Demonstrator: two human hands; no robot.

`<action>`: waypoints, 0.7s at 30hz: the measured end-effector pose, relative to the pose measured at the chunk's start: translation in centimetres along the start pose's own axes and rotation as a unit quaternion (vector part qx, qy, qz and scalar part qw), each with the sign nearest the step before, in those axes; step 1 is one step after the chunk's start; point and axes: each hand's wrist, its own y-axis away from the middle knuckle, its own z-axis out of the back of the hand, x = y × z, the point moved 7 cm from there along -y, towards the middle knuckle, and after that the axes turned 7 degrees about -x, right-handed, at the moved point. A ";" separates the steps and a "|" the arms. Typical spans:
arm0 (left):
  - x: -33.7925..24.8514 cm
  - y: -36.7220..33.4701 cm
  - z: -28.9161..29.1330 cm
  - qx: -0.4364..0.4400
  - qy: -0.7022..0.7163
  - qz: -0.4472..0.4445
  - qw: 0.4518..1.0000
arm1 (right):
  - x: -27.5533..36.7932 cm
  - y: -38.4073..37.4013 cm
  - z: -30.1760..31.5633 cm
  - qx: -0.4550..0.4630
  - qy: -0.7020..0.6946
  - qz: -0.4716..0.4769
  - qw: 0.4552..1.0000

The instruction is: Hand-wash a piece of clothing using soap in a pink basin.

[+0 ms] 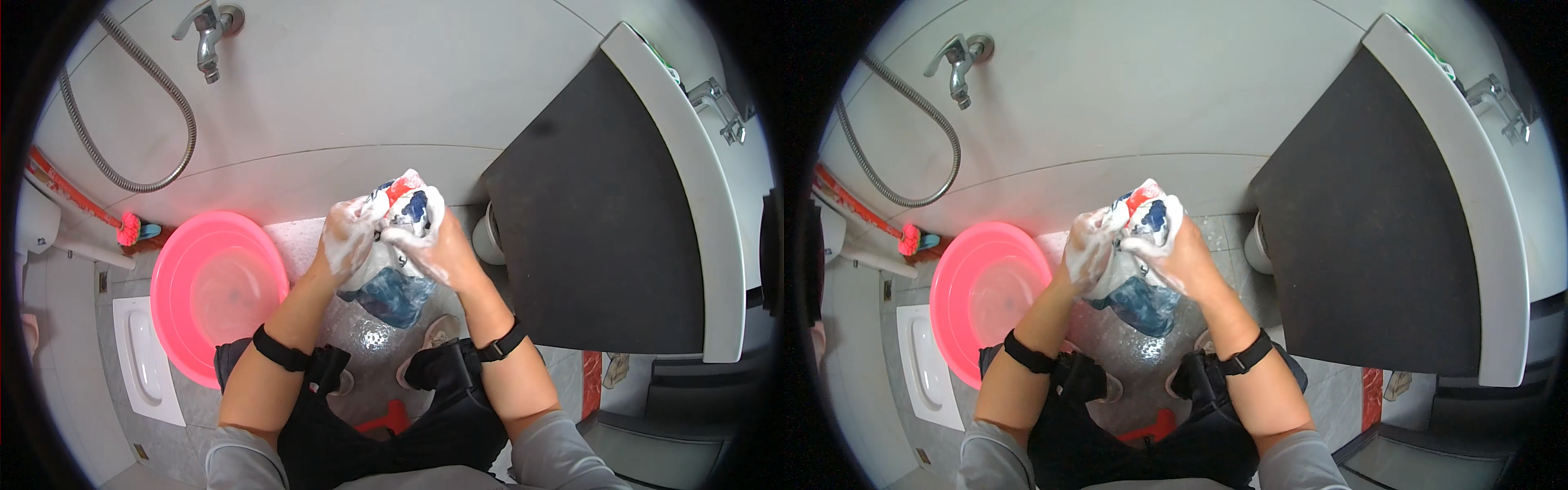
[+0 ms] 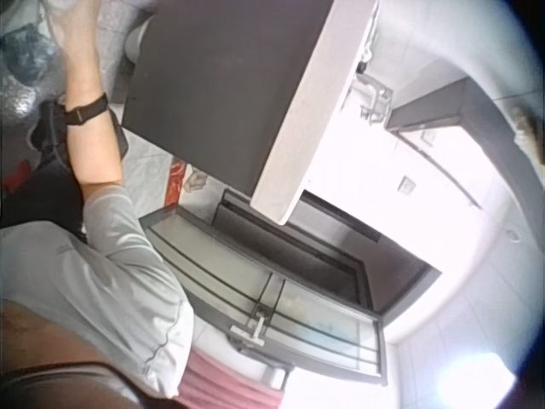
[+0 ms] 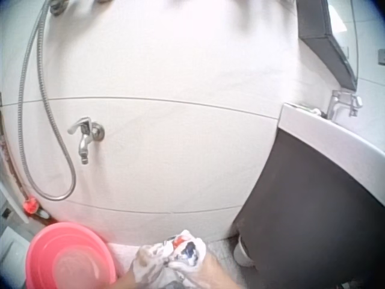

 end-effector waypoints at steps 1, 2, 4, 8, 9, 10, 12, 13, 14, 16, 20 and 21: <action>0.3 -0.1 0.4 -0.021 -0.029 0.014 0.999 | -0.1 0.0 -0.1 0.003 0.022 0.020 1.000; 0.4 -0.1 0.6 -0.021 -0.029 0.014 0.999 | -0.4 0.0 -0.2 0.003 0.021 0.020 1.000; -0.1 -0.3 0.8 -0.027 -0.103 -0.031 0.994 | -0.8 -0.3 -0.2 0.000 0.018 0.017 1.000; -0.5 0.0 0.3 -0.004 -0.121 0.001 0.993 | -1.5 -0.5 1.3 -0.106 0.069 -0.024 0.992; -0.6 0.2 -0.4 0.023 -0.095 -0.007 0.995 | -2.0 -0.7 1.3 -0.094 0.068 -0.046 0.992; -0.8 0.4 -1.1 0.048 -0.070 -0.015 0.996 | -2.4 -0.9 1.6 -0.081 0.066 -0.066 0.992; 0.2 0.1 -0.3 0.056 -0.067 0.004 0.996 | -2.8 -0.9 1.6 -0.048 0.009 -0.077 0.996; 0.3 0.1 -0.1 0.060 -0.059 -0.005 0.996 | -2.5 -0.9 1.1 -0.014 -0.049 -0.091 0.995; 0.2 0.1 -0.1 0.063 -0.051 -0.014 0.997 | -1.9 -0.9 1.2 -0.013 -0.050 -0.092 0.994; 0.0 0.3 -0.3 0.046 -0.064 -0.014 0.997 | -0.6 -0.6 0.7 0.057 -0.048 -0.111 0.991; -0.2 0.3 0.0 0.013 -0.135 -0.032 0.990 | -0.4 -0.3 0.8 0.032 -0.068 -0.032 0.997; -0.4 0.4 0.0 0.013 -0.135 -0.031 0.990 | -0.5 -0.3 0.7 0.032 -0.069 -0.032 0.997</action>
